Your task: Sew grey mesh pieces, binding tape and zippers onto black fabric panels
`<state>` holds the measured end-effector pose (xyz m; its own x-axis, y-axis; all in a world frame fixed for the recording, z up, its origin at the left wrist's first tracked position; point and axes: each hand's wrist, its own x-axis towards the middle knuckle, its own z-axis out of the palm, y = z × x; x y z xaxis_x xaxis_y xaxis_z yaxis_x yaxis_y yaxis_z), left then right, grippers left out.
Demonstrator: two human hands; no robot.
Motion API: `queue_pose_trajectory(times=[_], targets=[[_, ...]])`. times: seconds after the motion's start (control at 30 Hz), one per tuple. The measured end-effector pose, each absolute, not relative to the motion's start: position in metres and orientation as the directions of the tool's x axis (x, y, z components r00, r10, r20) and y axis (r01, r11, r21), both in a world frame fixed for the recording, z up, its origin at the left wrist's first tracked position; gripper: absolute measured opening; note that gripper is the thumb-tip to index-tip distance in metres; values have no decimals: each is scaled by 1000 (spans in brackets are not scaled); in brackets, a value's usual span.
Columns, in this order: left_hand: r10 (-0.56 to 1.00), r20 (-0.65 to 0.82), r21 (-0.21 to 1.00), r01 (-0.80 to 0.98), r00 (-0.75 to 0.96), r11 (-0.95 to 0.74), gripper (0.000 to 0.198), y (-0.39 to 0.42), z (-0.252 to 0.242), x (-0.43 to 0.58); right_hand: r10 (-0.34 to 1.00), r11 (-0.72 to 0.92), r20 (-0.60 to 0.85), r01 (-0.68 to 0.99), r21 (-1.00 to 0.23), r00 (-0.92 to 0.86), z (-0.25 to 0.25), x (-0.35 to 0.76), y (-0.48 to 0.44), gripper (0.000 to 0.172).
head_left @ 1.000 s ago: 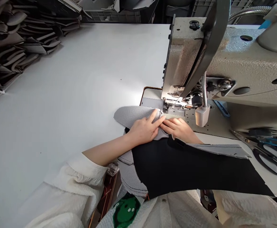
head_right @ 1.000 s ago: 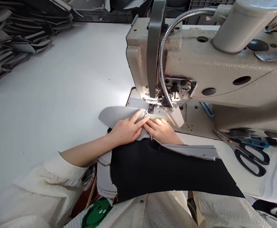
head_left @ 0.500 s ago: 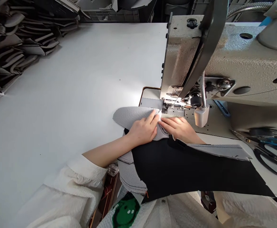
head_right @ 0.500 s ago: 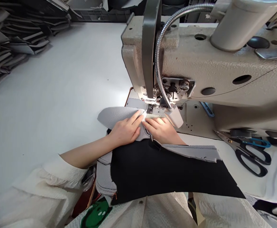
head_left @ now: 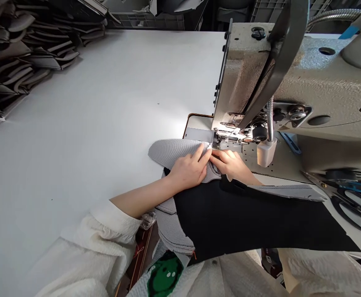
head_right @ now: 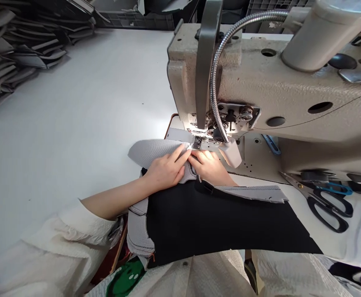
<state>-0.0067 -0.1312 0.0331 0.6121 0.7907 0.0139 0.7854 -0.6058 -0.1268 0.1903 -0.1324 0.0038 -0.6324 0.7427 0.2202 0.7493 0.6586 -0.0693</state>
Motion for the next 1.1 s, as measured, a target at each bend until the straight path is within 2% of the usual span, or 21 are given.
queue_pose_trajectory(times=[0.13, 0.4, 0.7, 0.83, 1.1], targets=[[799, 4, -97, 796, 601, -598, 53, -131, 33, -6, 685, 722, 193, 689, -53, -703, 7, 196, -133, 42], [797, -11, -124, 790, 604, -601, 52, -130, 36, -6, 621, 746, 280, 661, 76, -732, 4, 198, -138, 41], [782, -7, -85, 779, 623, -622, 52, -108, 34, 12, 633, 741, 303, 671, 30, -713, -4, 221, -118, 44], [769, 14, -70, 767, 639, -637, 51, -99, 34, 20, 623, 725, 369, 686, 61, -690, -9, 229, -110, 42], [765, 32, -69, 765, 643, -640, 49, -90, 31, 21, 633, 708, 383, 703, 65, -673, -1, 229, -106, 44]])
